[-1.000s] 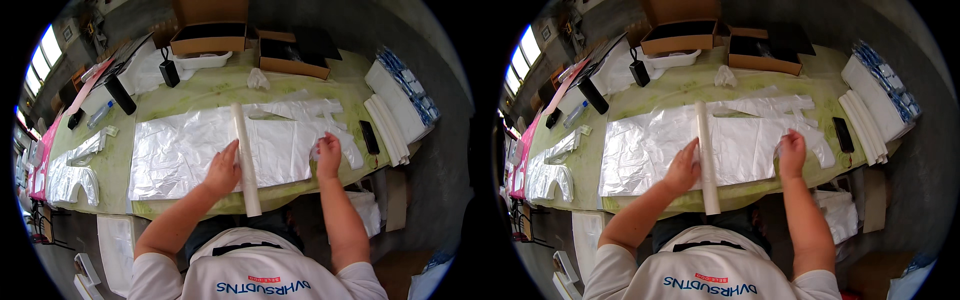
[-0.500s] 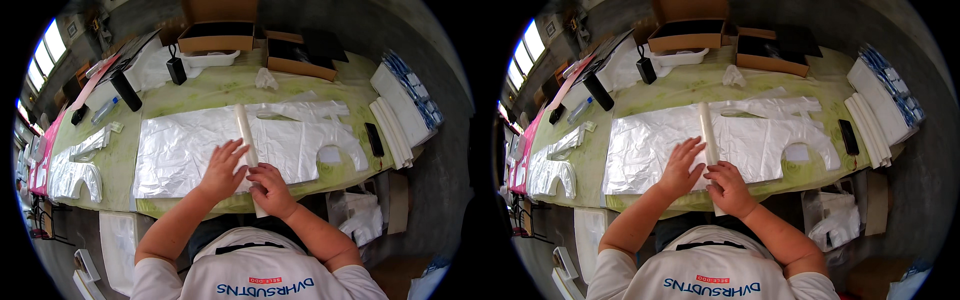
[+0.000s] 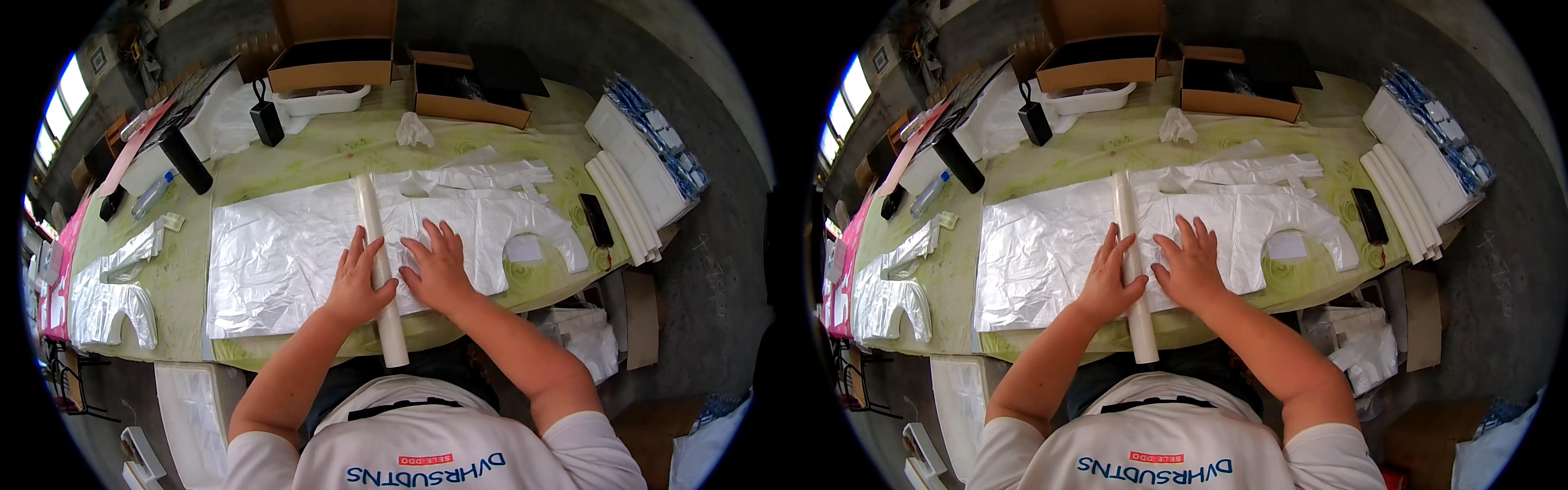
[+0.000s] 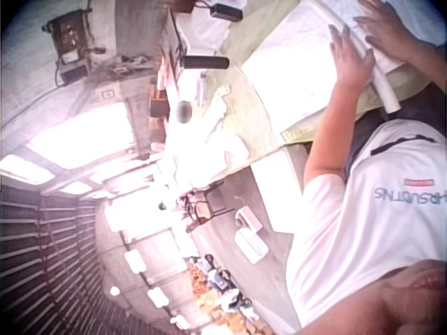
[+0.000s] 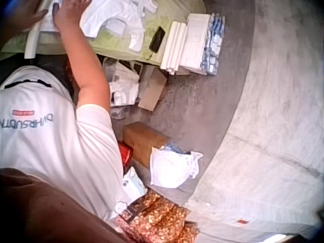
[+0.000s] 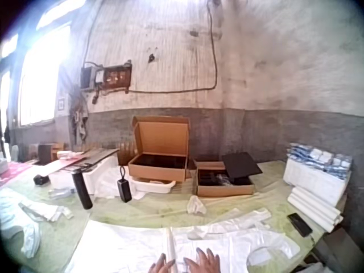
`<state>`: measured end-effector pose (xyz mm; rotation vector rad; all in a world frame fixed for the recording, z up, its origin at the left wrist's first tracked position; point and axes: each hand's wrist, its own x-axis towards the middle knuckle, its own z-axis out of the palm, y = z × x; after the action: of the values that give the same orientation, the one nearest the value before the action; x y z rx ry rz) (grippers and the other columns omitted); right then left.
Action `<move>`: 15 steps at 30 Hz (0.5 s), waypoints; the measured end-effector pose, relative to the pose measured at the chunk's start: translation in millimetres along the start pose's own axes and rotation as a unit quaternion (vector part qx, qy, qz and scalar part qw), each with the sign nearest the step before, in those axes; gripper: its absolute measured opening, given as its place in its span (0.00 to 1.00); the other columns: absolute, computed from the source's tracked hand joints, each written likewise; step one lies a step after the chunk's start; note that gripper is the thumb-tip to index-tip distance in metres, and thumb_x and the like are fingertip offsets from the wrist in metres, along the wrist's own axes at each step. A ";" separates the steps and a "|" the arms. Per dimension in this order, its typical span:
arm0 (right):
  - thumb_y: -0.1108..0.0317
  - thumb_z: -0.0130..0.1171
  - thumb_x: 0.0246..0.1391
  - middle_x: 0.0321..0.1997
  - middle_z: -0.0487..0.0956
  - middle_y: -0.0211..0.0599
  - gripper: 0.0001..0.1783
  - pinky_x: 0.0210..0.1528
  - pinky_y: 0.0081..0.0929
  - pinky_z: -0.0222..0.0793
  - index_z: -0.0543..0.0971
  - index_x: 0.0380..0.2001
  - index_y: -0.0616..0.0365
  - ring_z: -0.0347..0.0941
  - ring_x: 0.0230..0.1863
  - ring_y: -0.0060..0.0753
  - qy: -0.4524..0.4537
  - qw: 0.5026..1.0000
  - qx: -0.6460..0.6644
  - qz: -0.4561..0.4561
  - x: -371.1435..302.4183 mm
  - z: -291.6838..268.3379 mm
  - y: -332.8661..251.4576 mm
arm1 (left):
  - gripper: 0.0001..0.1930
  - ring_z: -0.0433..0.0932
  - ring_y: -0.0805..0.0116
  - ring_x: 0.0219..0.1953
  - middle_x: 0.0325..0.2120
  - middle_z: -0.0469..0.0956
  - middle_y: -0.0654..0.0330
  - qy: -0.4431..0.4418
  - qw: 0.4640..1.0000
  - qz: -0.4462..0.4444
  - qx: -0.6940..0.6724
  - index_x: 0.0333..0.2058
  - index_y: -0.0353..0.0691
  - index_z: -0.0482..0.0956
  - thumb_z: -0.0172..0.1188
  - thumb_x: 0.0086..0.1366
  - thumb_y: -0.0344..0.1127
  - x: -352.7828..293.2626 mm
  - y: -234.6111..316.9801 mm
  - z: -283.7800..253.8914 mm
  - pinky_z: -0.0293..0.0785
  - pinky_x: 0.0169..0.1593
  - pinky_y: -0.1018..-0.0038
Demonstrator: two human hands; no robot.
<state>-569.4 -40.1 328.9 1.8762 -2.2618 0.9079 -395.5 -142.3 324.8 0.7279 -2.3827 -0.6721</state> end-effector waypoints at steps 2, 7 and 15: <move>0.56 0.67 0.53 0.75 0.57 0.52 0.28 0.73 0.70 0.41 0.78 0.59 0.42 0.45 0.76 0.67 -0.020 0.999 -0.043 0.013 25.8 9.5 2.4 | 0.41 0.58 0.42 0.71 0.73 0.50 0.39 -0.042 0.999 -0.020 -0.012 0.68 0.42 0.63 0.68 0.56 0.41 2.1 -1.4 -2.1 0.53 0.72 0.51; 0.45 0.63 0.56 0.80 0.48 0.50 0.29 0.74 0.72 0.34 0.77 0.62 0.33 0.36 0.79 0.66 -0.053 0.990 -0.113 0.068 92.3 32.4 18.8 | 0.43 0.54 0.43 0.73 0.74 0.48 0.39 -0.058 0.998 -0.011 0.019 0.71 0.43 0.61 0.66 0.57 0.42 4.9 -1.9 -2.5 0.50 0.74 0.52; 0.30 0.44 0.63 0.83 0.41 0.37 0.42 0.76 0.70 0.35 0.60 0.75 0.34 0.34 0.81 0.58 -0.125 0.881 -0.189 0.415 107.2 -52.0 153.8 | 0.41 0.57 0.40 0.71 0.73 0.49 0.39 -0.038 0.999 -0.022 0.017 0.70 0.41 0.62 0.65 0.58 0.38 0.4 -0.4 -5.1 0.54 0.72 0.54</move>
<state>-753.7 -96.8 354.9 0.8634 -3.1602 0.1922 -392.5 -144.3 328.3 0.7848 -2.4595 -0.6916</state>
